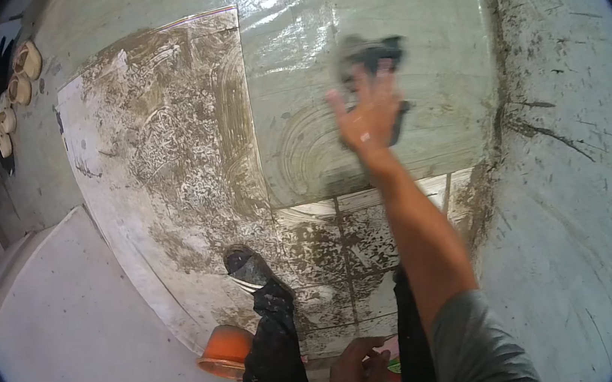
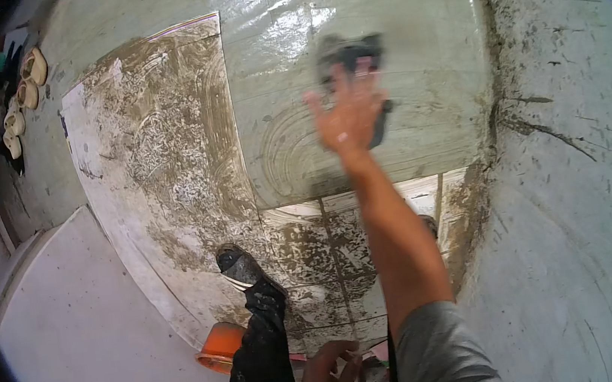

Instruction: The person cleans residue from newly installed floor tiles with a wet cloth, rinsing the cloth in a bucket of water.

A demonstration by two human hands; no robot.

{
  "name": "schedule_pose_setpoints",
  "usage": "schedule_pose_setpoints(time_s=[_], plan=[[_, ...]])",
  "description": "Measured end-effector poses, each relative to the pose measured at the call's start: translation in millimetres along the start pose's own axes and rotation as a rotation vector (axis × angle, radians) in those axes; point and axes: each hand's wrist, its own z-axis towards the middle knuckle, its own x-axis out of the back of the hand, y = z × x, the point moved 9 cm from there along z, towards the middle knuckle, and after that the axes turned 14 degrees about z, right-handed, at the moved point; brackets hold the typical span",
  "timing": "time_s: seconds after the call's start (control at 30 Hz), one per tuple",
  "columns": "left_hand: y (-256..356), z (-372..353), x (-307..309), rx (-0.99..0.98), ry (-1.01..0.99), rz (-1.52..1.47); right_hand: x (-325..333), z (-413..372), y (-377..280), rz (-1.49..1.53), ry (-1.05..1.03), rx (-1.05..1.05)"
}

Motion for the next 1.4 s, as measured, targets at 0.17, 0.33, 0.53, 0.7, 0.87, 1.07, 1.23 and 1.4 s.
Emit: schedule_pose_setpoints(time_s=[0.17,0.33,0.53,0.7,0.87,1.07,1.23,1.4], plan=[[-0.2,0.5,-12.0,-0.089,0.113,0.15,-90.2,-127.6,-120.5,0.185,-0.638,0.416],[10.2,26.2,-22.8,0.015,-0.014,0.192,-32.2,-115.9,-10.6,0.148,-0.617,0.392],[9.8,28.2,-31.2,0.015,-0.03,0.168,149.2,-128.0,281.6,-0.217,-0.138,-0.094],[26.6,14.9,-48.2,-0.138,-0.056,0.196,137.4,-129.1,273.5,-0.255,0.183,-0.466],[30.2,10.0,-73.8,-0.219,-0.16,0.27,29.9,-96.6,75.3,0.232,0.019,-0.185],[33.0,22.3,-66.8,-0.046,-0.083,0.282,-20.6,-81.9,-5.1,0.266,-0.468,0.385],[20.6,18.0,-40.6,-0.119,0.027,0.263,105.1,-46.0,190.1,0.019,-0.042,-0.068],[32.5,14.9,-5.8,-0.084,-0.073,0.173,163.1,-4.2,308.1,0.186,0.264,-0.501]])
